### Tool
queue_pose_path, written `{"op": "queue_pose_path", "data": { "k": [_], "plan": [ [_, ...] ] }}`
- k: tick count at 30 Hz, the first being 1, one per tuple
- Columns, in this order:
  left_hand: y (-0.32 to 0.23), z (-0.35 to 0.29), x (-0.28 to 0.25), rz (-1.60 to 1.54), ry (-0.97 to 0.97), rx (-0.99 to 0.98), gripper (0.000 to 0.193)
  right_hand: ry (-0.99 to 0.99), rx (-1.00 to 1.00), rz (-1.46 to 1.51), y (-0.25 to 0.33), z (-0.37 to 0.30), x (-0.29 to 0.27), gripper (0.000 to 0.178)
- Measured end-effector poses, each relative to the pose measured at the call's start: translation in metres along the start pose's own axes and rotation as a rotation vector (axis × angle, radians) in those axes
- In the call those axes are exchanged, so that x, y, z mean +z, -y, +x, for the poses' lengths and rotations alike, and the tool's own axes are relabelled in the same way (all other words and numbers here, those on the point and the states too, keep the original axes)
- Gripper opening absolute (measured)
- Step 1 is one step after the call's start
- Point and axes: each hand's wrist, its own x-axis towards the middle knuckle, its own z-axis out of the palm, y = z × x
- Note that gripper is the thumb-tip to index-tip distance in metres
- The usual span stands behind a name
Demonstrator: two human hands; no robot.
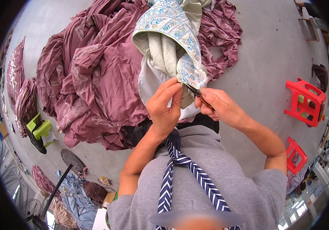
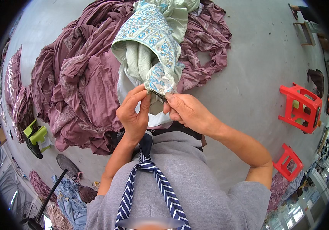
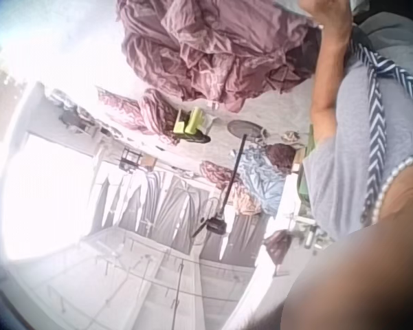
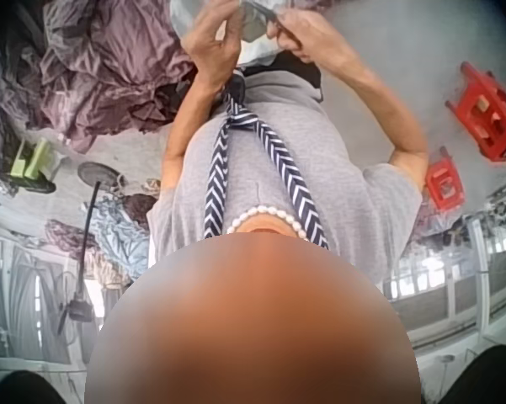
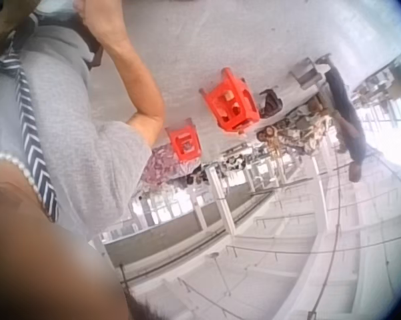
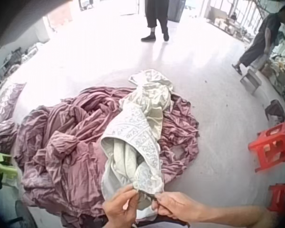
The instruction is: The person uses small scissors to trim loose threads and edges from patterned and solid-colored fabric pieces. They handle the fabric with both hands, repositioning it as needed while cutting.
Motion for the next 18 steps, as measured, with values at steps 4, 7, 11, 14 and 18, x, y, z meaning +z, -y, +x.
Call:
{"op": "queue_pose_path", "data": {
  "k": [4,7,11,14,18],
  "plan": [
    [0.0036,-0.0002,0.0002,0.068,-0.014,0.074,0.012,-0.009,-0.006,-0.025,0.0028,0.0018,-0.0001,0.043],
    [0.0052,-0.0010,-0.0002,0.094,-0.024,0.120,0.013,-0.003,-0.005,-0.033,0.0043,0.0019,0.0003,0.044],
    [0.0052,-0.0002,-0.0016,0.134,-0.023,0.169,0.014,0.014,-0.009,-0.020,0.0060,0.0004,0.0005,0.044],
    [0.0050,-0.0012,-0.0023,0.158,-0.007,0.175,0.012,0.053,-0.015,-0.040,0.0062,0.0004,-0.0007,0.044],
    [0.0038,-0.0003,-0.0027,0.148,-0.002,0.177,0.013,0.083,0.000,-0.023,0.0061,0.0017,-0.0015,0.045]
  ]
}}
